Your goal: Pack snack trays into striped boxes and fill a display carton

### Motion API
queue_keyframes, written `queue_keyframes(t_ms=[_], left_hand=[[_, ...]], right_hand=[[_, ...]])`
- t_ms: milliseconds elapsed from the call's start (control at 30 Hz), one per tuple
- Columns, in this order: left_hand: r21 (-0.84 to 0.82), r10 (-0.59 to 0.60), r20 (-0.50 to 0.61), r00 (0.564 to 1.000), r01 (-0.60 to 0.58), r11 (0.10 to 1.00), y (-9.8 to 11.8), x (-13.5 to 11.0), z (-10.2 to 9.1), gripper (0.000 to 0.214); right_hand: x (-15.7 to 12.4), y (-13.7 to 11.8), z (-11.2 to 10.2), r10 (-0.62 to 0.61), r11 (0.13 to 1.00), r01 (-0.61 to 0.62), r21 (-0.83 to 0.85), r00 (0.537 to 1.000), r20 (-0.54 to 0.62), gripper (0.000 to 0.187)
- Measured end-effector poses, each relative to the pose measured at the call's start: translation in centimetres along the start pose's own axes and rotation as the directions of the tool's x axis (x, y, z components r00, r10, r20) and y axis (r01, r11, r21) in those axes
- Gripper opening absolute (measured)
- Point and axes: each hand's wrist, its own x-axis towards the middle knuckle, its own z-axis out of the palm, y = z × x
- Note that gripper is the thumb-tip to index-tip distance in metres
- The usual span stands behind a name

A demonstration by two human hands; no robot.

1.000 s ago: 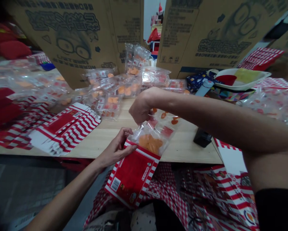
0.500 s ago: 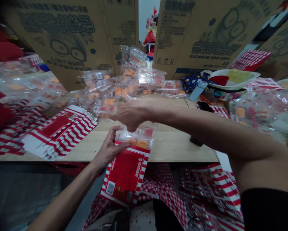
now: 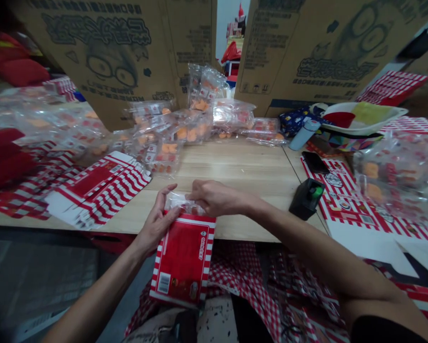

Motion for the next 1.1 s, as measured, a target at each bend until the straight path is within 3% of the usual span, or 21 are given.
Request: queue_keyframes(t_ms=[167, 300, 400, 467, 533, 667, 833, 900, 1000, 1100], left_hand=[[-0.139, -0.026, -0.057, 0.998, 0.018, 0.990, 0.3, -0.4, -0.4, 0.056], [-0.232, -0.076, -0.041, 0.996, 0.064, 0.971, 0.1, -0.3, -0.4, 0.054], [-0.213, -0.110, -0.066, 0.992, 0.093, 0.973, 0.0, -0.3, -0.6, 0.054], [-0.185, -0.119, -0.085, 0.989, 0.101, 0.977, 0.0, -0.4, -0.8, 0.053], [-0.161, -0.106, -0.085, 0.991, 0.092, 0.983, -0.1, -0.5, -0.9, 0.051], [-0.140, -0.089, -0.090, 0.992, 0.076, 0.987, -0.4, -0.5, -0.9, 0.049], [-0.111, -0.042, -0.109, 0.993, 0.030, 0.993, -0.3, -0.7, -1.0, 0.049], [-0.083, -0.026, -0.100, 0.995, 0.018, 0.996, -0.4, -0.9, -1.1, 0.048], [-0.043, 0.009, -0.109, 0.994, -0.014, 0.999, -1.0, -1.3, -1.1, 0.041], [0.050, 0.095, -0.135, 0.986, -0.089, 0.995, -1.6, -1.5, -1.0, 0.032]], right_hand=[[-0.5, 0.2, 2.2, 0.004, 0.998, -0.016, -0.060, 0.981, -0.195, 0.038], [-0.1, 0.9, 2.6, -0.037, 0.984, 0.046, 0.175, 0.998, -0.056, 0.034], [0.2, 1.1, 2.5, 0.081, 0.950, -0.065, 0.306, 0.996, -0.042, 0.035], [0.4, 0.9, 2.4, 0.131, 0.948, -0.101, 0.303, 0.988, -0.081, 0.039], [0.6, 0.7, 2.3, 0.088, 0.960, -0.064, 0.274, 0.993, -0.078, 0.037], [1.2, 0.4, 2.1, 0.010, 0.947, -0.033, 0.320, 0.997, 0.073, 0.029], [1.6, -0.6, 2.2, 0.150, 0.957, -0.153, 0.248, 0.988, 0.029, 0.024], [1.6, -0.6, 2.2, 0.150, 0.971, -0.162, 0.176, 0.986, 0.078, 0.020], [1.7, -0.1, 2.3, 0.085, 0.980, -0.119, 0.159, 0.974, 0.210, 0.029], [2.2, 0.4, 2.3, 0.068, 0.986, -0.104, 0.134, 0.966, 0.249, 0.034]])
